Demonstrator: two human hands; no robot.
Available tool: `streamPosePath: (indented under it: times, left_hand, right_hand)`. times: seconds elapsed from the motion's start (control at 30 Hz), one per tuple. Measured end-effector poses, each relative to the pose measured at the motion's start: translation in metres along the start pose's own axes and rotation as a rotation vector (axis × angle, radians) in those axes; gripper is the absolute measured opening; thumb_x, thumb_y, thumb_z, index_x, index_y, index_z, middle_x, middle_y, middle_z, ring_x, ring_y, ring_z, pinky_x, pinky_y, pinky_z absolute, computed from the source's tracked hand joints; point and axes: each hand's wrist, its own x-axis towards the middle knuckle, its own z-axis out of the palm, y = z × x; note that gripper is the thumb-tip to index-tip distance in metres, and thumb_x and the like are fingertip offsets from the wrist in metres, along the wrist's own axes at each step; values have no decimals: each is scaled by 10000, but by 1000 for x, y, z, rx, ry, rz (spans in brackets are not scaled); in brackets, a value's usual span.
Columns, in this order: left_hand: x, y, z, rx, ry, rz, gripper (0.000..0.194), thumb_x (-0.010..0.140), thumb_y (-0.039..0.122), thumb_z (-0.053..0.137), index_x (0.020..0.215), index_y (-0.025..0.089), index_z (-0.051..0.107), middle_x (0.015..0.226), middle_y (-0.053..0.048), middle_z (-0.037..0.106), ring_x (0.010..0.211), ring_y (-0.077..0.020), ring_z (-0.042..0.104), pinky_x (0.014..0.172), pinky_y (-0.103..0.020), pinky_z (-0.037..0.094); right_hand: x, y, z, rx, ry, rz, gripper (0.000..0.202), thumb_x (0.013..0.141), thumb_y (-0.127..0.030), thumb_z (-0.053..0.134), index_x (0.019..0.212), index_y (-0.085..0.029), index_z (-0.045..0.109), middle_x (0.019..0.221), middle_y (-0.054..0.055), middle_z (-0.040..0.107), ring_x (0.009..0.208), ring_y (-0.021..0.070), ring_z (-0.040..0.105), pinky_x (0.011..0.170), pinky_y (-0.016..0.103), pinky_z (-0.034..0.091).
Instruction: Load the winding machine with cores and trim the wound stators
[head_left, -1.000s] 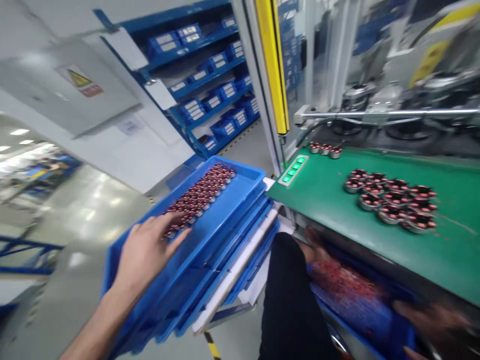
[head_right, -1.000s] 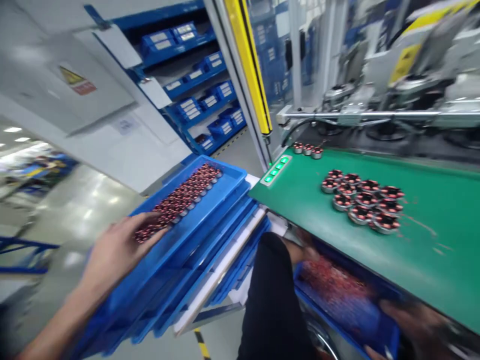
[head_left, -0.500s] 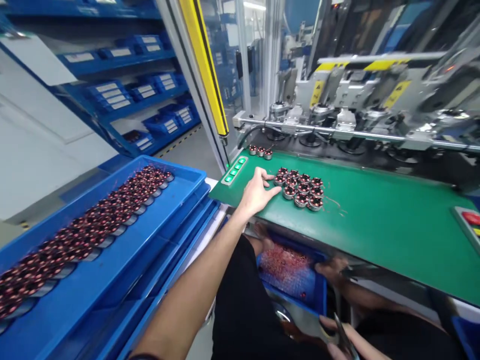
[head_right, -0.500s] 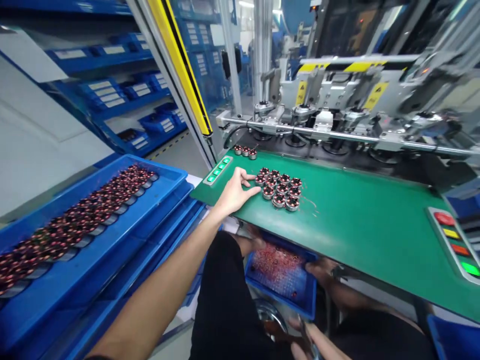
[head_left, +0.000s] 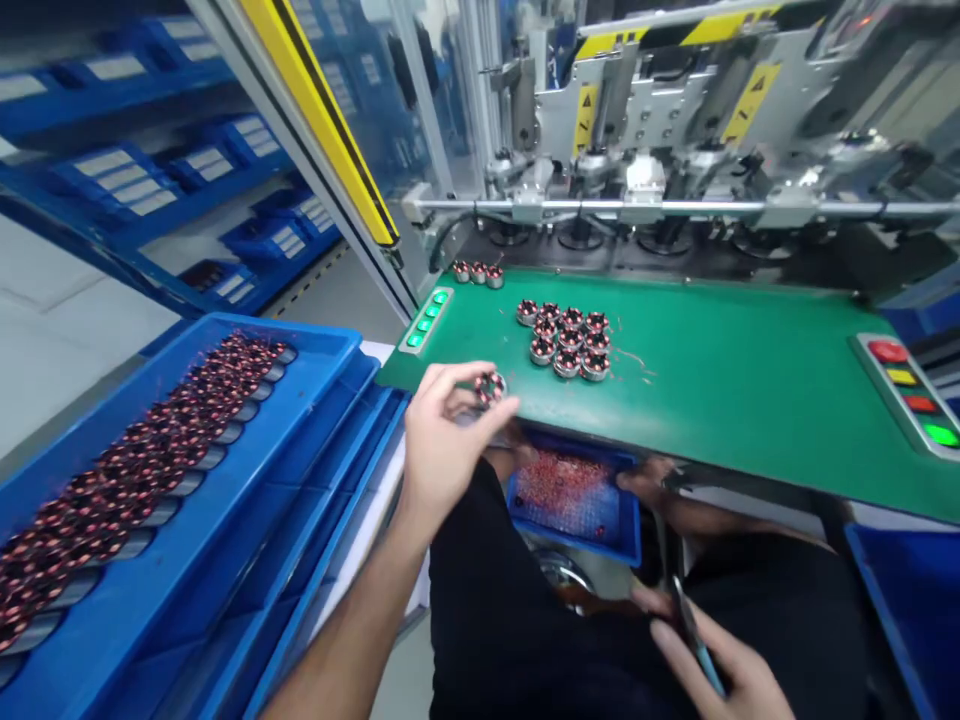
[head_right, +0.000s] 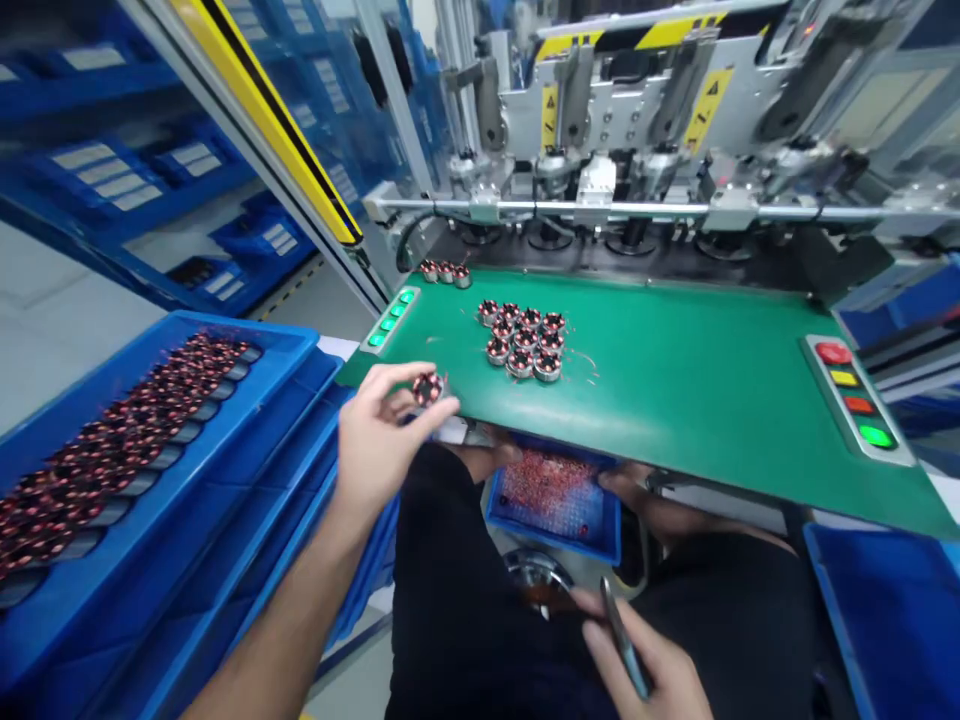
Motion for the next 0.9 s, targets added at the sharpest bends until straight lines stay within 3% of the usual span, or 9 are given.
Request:
streamPosePath:
  times: [0.03,0.07,0.1,0.13,0.23,0.37,0.5,0.7,0.9]
  left_hand:
    - [-22,15,-3,11,-50,43,385,821,342,1063,1140,250,868,1329,-65,803,979,-208,842,822,-301,716]
    - [-42,30,-4,31,-111,65,387,812,311,1083,1132,262,870,1337,-58,824,995,-208,846,819,-292,717]
    - [-59,45,-5,46,-174,84,415,805,275,1096,1150,275,866,1258,-34,855,955,-190,845,803,-270,711]
    - [-73,58,-5,59,-220,102,442,797,261,1107,1161,281,859,1170,-8,871,914,-171,839,800,-252,705]
    - [-95,82,-1,58,-298,192,438,801,267,1118,1144,261,846,1027,31,861,880,-132,825,835,-213,691]
    - [-99,87,3,46,-357,254,412,816,274,1114,1119,224,838,1013,28,839,871,-100,821,824,-164,669]
    - [-101,86,6,46,-392,263,391,849,285,1094,1127,223,826,1008,26,828,842,-100,820,782,-167,665]
    - [-109,86,13,37,-461,252,343,899,299,1058,1148,266,824,1007,37,840,837,-121,826,755,-199,680]
    - [-112,85,11,31,-492,218,376,853,316,1088,1124,265,833,1001,33,844,796,-125,820,736,-202,687]
  right_hand:
    - [7,-16,0,11,30,-11,314,1144,-582,823,1277,-328,952,1070,51,842,1095,300,842,999,218,633]
    - [13,-33,1,24,87,-54,298,1156,-574,817,1246,-326,956,913,35,807,892,243,844,844,165,652]
    - [20,-50,3,36,142,-82,270,1178,-542,806,1245,-325,952,748,-1,711,648,170,746,669,123,608]
    - [25,-65,6,63,194,-119,230,1190,-509,809,1217,-329,949,704,-19,659,589,141,680,638,122,582]
    - [37,-100,15,242,222,-193,144,1215,-446,820,1289,-363,913,749,-28,651,624,135,645,646,163,569]
    - [43,-127,18,376,215,-185,167,1173,-502,894,1277,-374,918,781,-17,647,599,123,596,567,161,513]
    - [45,-140,12,366,228,-171,151,1134,-517,936,1215,-390,935,798,-15,687,596,125,636,589,155,561]
    - [45,-142,6,354,246,-136,100,1026,-366,1007,1079,-314,940,803,-3,689,586,131,622,560,160,550]
    - [46,-134,0,231,233,-266,160,1109,-151,806,1015,-281,811,935,-30,746,841,156,737,797,196,622]
